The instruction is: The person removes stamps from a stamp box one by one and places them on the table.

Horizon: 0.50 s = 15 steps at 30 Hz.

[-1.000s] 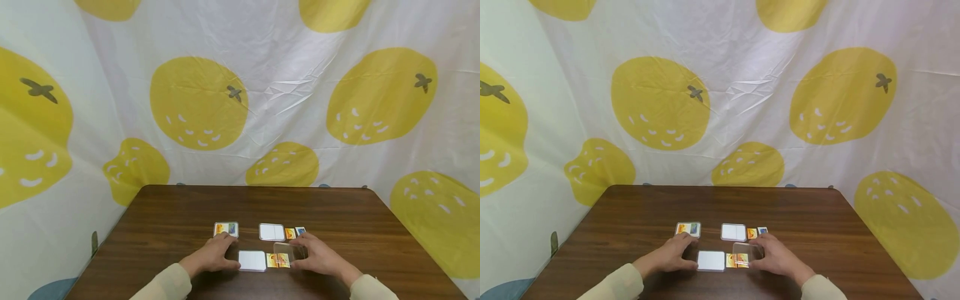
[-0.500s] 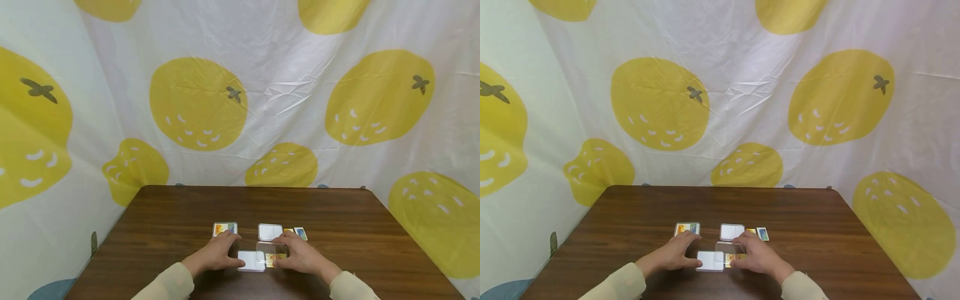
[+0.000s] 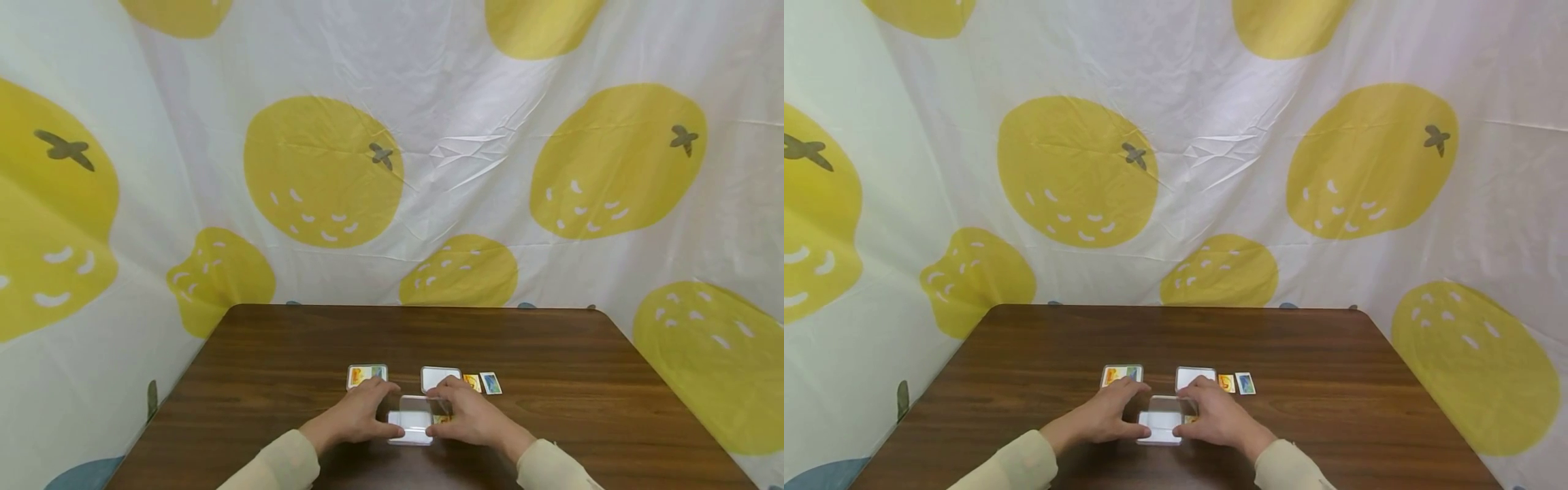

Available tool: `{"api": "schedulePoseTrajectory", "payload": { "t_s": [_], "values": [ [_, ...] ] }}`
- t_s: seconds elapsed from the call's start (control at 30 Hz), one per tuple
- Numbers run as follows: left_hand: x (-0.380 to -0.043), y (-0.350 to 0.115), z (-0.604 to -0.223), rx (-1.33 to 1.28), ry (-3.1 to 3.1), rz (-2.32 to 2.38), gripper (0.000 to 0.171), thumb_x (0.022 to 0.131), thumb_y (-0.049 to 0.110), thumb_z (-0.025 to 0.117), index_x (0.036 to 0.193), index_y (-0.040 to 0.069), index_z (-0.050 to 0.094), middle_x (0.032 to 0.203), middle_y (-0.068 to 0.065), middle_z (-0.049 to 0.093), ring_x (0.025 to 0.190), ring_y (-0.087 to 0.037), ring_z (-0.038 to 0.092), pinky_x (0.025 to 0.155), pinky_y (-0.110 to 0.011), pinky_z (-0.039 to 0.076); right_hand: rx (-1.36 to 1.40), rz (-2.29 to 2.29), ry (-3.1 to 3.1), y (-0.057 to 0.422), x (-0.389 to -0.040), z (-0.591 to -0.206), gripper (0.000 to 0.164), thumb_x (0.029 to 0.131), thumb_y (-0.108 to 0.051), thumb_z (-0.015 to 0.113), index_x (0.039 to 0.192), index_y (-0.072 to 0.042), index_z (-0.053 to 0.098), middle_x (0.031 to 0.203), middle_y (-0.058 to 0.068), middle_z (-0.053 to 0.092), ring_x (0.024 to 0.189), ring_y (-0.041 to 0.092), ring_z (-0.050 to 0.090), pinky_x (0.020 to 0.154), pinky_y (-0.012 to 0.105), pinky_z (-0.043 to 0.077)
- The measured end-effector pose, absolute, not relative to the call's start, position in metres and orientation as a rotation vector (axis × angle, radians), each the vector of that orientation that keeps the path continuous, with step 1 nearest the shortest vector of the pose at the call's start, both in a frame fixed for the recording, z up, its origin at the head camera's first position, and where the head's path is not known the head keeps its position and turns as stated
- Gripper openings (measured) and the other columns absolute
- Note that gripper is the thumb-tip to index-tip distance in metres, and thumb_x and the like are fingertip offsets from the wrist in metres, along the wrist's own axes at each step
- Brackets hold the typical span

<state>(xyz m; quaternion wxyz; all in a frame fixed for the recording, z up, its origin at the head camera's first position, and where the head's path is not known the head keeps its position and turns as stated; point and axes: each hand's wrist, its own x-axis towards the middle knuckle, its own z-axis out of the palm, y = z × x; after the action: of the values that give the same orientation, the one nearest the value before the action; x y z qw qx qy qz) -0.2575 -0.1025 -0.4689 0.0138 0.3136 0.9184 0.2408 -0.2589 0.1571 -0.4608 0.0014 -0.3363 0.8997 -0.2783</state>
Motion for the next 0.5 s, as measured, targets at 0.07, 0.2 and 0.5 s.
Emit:
{"api": "schedulePoseTrajectory", "payload": {
  "t_s": [0.07, 0.2, 0.5],
  "values": [
    [-0.257, -0.103, -0.469, 0.989, 2.861, 0.747, 0.07, 0.08, 0.052, 0.077, 0.131, 0.008, 0.056, 0.12, -0.004, 0.056, 0.117, -0.024, 0.053, 0.099, -0.047, 0.042, -1.056, -0.871, 2.817, 0.153, -0.259, -0.46, 0.058, 0.077, -0.041, 0.082, 0.12, -0.005, 0.068, 0.107, -0.001, 0.056, 0.095, 0.017, 0.056, 0.081, 0.033, 0.048],
    [-0.257, -0.104, -0.469, 0.996, 2.853, 0.759, 0.069, 0.081, 0.051, 0.077, 0.131, 0.007, 0.057, 0.12, -0.003, 0.056, 0.117, -0.023, 0.053, 0.099, -0.048, 0.042, -1.082, -0.862, 2.819, 0.147, -0.259, -0.46, 0.056, 0.077, -0.04, 0.082, 0.119, -0.006, 0.068, 0.106, -0.001, 0.056, 0.095, 0.016, 0.056, 0.081, 0.032, 0.048],
    [-0.257, -0.107, -0.468, 1.056, 2.868, 0.795, 0.055, 0.081, 0.043, 0.079, 0.121, 0.008, 0.062, 0.113, 0.001, 0.059, 0.108, -0.016, 0.055, 0.095, -0.04, 0.044, -1.104, -0.834, 2.844, 0.141, -0.259, -0.458, 0.055, 0.077, -0.039, 0.083, 0.118, -0.006, 0.068, 0.106, -0.001, 0.056, 0.094, 0.016, 0.056, 0.08, 0.031, 0.048]
  ]
}}
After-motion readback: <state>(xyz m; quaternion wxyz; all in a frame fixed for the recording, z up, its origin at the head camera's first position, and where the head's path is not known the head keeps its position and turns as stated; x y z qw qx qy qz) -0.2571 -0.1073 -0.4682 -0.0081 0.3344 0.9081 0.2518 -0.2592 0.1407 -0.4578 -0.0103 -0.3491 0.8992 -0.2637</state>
